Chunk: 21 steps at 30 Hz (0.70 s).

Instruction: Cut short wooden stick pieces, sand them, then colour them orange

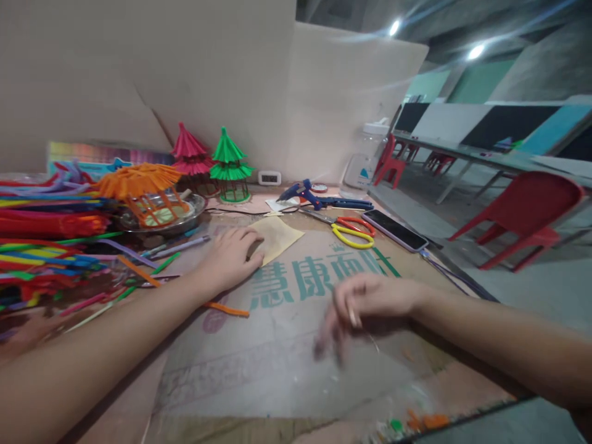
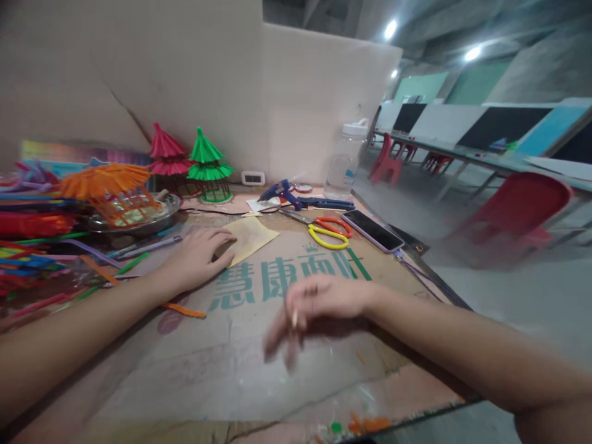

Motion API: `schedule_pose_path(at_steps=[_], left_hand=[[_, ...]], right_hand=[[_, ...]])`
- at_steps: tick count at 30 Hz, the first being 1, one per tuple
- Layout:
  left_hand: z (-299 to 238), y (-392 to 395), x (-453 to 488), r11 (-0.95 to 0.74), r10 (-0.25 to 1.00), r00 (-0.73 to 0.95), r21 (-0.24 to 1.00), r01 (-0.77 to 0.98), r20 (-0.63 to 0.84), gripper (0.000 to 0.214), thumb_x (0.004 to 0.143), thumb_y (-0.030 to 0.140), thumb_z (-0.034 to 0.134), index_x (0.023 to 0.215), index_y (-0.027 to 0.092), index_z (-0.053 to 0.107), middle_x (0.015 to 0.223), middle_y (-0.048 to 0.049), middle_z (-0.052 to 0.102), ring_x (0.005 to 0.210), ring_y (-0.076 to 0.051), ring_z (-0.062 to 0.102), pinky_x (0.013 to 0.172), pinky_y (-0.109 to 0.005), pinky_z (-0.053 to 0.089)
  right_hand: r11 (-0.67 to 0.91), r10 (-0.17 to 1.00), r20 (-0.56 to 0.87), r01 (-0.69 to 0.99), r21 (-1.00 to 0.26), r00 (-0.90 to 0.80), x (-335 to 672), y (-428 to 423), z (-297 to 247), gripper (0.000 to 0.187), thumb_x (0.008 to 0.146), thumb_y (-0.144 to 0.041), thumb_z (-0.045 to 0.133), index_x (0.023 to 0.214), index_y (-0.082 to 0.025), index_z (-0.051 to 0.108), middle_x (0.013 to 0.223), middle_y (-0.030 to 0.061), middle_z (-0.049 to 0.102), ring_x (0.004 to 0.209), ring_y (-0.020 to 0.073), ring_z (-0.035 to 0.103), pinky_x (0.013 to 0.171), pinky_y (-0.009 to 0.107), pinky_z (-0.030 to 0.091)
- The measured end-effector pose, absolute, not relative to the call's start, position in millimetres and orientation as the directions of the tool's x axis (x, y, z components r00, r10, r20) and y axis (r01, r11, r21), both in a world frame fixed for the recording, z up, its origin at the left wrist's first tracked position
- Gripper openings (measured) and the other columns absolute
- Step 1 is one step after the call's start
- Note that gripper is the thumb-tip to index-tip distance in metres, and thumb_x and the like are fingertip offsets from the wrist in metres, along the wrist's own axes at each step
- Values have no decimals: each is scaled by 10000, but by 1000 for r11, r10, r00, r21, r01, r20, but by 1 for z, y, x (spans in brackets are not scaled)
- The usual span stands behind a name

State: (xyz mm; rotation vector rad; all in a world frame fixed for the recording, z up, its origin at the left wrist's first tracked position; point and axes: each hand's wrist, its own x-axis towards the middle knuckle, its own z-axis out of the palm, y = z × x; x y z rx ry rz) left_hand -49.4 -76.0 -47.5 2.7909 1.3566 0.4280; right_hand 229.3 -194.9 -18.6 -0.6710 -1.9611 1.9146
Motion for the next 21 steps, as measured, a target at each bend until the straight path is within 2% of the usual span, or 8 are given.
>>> schedule_pose_path(at_steps=[2,6,8,10,12,15,18,21], left_hand=[[-47,-75,-50,-626,774,591,130,769,227,469,948,428,416,1264,149,619,1384,-157,586,1295,-348,510,1085,-522,384],[-46,-75,-49,-633,770,602,131,763,212,481,952,443,392,1267,156,616,1375,-154,589,1300,-346,504,1096,-509,372],[-46,-74,-48,-634,770,603,132,762,209,497,949,452,383,1264,149,619,1376,-165,587,1300,-356,502,1096,-522,368],[-45,-72,-49,-634,770,606,132,762,199,506,940,457,383,1255,145,626,1384,-172,583,1306,-366,498,1097,-530,367],[-42,-68,-53,-632,773,609,129,764,177,483,906,441,423,1231,158,639,1367,-162,601,1289,-365,515,1089,-519,380],[-29,-58,-69,-617,787,607,126,777,110,403,774,351,530,1109,190,683,1214,-128,684,1154,-341,606,993,-450,466],[-11,-51,-87,-572,818,574,128,810,28,292,668,296,569,906,207,711,980,-96,734,934,-311,680,821,-381,530],[0,-50,-96,-533,844,536,134,835,17,338,740,366,557,988,198,714,1044,-117,738,968,-319,685,866,-397,530]], right_hand=[[30,643,-67,113,-993,-763,244,-206,-19,556,914,-704,535,710,-187,571,1242,182,706,1323,300,560,1064,493,420],[0,500,-212,244,-970,-840,271,-219,-14,547,915,-708,526,772,-188,618,1068,167,764,1235,309,627,1011,496,468],[44,749,-133,249,-967,-649,271,-213,-10,543,981,-678,415,818,-192,596,1026,158,769,1142,287,677,981,501,489],[231,867,12,381,-895,-498,257,-205,-10,460,961,-619,534,841,-183,620,1335,172,660,1337,269,539,1114,496,381],[352,762,43,356,-866,-647,232,-200,-12,540,925,-674,547,748,-170,624,1398,199,613,1410,293,459,1151,501,333],[90,516,-61,125,-988,-854,203,-198,-18,610,943,-743,416,781,-175,569,1125,207,741,1051,274,712,900,465,540],[148,766,-49,249,-957,-641,206,-175,-20,572,962,-680,465,919,-136,636,1005,185,759,869,220,728,829,409,559],[288,922,138,402,-869,-362,221,-125,-21,586,995,-636,404,1062,-118,669,1163,192,714,1078,246,671,982,448,498]])
